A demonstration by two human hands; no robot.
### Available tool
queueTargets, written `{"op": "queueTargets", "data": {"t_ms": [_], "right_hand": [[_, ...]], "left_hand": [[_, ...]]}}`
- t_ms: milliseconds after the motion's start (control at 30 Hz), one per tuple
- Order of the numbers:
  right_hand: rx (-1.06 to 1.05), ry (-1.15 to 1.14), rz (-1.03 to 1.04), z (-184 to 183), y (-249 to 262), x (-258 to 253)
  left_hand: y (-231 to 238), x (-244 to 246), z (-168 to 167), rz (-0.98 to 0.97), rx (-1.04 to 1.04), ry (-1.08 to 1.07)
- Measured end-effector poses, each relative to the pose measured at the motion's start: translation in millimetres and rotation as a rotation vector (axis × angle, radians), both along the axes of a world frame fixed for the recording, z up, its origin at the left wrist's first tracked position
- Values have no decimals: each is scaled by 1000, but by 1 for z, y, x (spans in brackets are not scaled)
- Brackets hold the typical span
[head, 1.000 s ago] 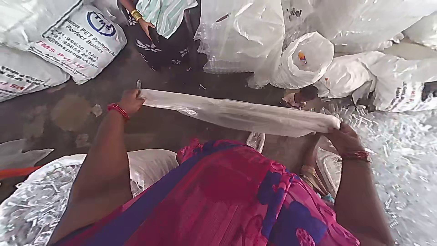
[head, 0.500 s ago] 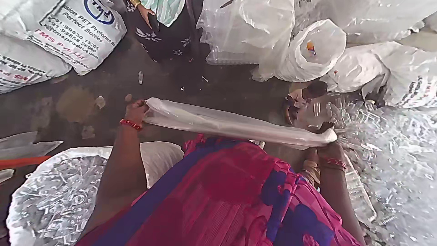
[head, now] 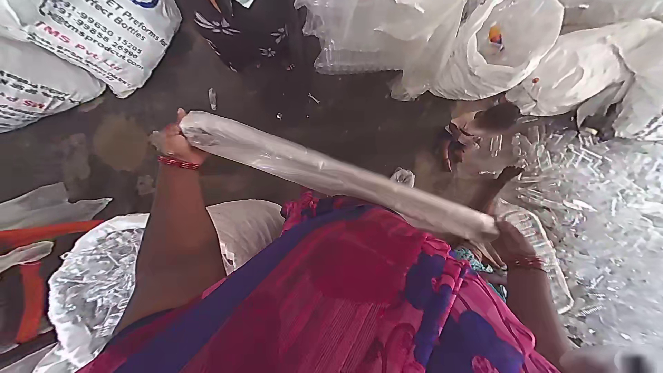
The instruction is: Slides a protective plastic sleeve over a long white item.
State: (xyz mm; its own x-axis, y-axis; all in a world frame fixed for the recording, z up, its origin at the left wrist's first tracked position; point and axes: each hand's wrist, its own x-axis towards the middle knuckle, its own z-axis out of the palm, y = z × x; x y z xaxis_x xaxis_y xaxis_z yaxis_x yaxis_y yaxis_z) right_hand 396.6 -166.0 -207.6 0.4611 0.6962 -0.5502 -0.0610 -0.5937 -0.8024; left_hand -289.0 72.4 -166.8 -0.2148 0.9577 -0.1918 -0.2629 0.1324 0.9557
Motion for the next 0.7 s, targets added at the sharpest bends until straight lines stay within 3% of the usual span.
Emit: {"op": "queueTargets", "data": {"t_ms": [100,200,267,367,433,500,600,700], "right_hand": [[306,130,-290,8,21,2],[375,212,-398,13,42,7],[359,159,-231,30,38,10],[339,-87,19,43,26,24],[244,-294,145,54,33,21],[160,-517,193,58,47,15],[135,-719,19,55,70,0],[262,-573,-388,44,86,-4]], "left_hand": [[7,-3,9,-37,-58,102],[1,-13,16,-283,-139,261],[-5,-22,23,-343,-227,402],[-10,-15,35,-354,-369,819],[-17,-12,19,-220,-261,948],[-25,6,-7,77,-99,775],[-18,61,-12,427,57,143],[-16,71,-22,400,130,-42]]}}
